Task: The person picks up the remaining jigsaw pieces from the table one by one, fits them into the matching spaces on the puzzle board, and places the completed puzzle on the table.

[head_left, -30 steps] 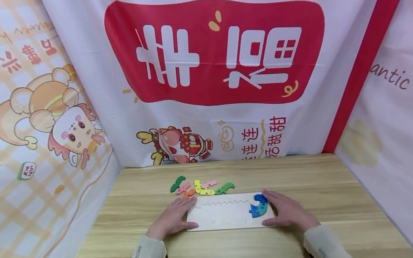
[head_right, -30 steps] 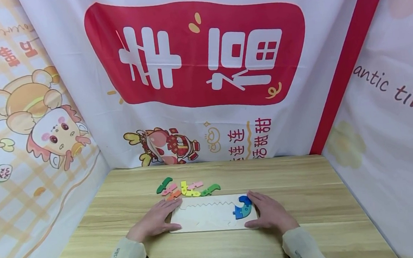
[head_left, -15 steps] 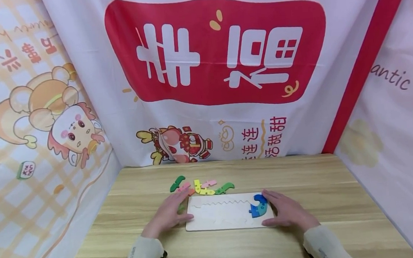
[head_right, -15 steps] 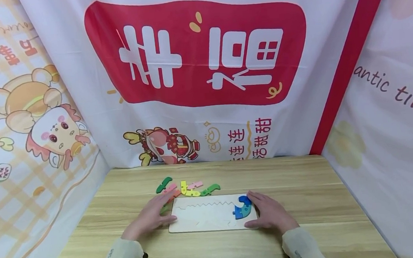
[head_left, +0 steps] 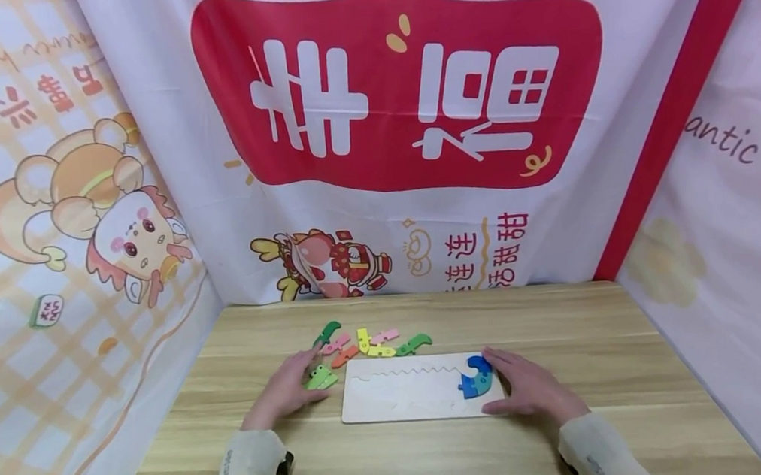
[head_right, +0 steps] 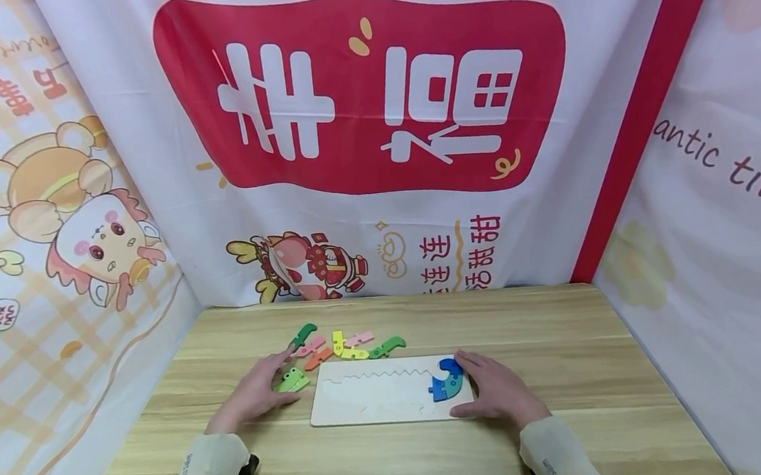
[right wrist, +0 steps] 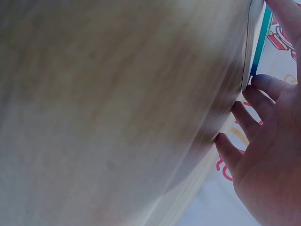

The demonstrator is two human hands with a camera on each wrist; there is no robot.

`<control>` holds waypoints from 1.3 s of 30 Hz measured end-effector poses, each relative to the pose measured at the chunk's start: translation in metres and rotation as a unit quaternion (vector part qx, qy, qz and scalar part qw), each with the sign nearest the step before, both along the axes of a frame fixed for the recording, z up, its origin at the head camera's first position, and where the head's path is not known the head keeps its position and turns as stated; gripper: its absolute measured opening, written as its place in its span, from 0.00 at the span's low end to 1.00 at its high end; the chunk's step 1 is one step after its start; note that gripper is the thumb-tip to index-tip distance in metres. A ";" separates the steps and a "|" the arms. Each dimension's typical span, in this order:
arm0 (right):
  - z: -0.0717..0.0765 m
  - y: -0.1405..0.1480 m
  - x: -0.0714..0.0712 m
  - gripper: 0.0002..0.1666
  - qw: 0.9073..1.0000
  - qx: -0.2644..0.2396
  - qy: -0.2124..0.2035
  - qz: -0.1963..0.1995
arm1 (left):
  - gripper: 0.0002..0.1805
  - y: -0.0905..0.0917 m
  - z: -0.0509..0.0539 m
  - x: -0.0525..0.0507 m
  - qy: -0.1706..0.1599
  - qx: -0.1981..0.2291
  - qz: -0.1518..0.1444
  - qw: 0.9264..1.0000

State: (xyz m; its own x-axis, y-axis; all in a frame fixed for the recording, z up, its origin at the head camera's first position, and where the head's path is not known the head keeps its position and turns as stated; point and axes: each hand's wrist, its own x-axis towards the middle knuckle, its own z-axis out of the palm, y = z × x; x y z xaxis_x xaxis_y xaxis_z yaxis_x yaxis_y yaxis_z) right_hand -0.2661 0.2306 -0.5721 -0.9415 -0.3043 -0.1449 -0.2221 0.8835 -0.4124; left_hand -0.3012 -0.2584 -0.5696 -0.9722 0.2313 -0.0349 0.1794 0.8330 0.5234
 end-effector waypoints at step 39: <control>-0.002 0.002 0.000 0.68 1.000 -0.002 0.007 0.005 | 0.34 0.004 0.006 -0.001 0.042 -0.024 -0.006 0.999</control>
State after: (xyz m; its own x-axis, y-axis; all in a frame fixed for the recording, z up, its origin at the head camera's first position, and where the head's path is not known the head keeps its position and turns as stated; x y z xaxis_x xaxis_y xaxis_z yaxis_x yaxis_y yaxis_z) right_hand -0.2666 0.2328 -0.5743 -0.9401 -0.3147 -0.1311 -0.2371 0.8797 -0.4122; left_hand -0.3025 -0.2541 -0.5635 -0.9694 0.2432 0.0345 0.2310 0.8544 0.4655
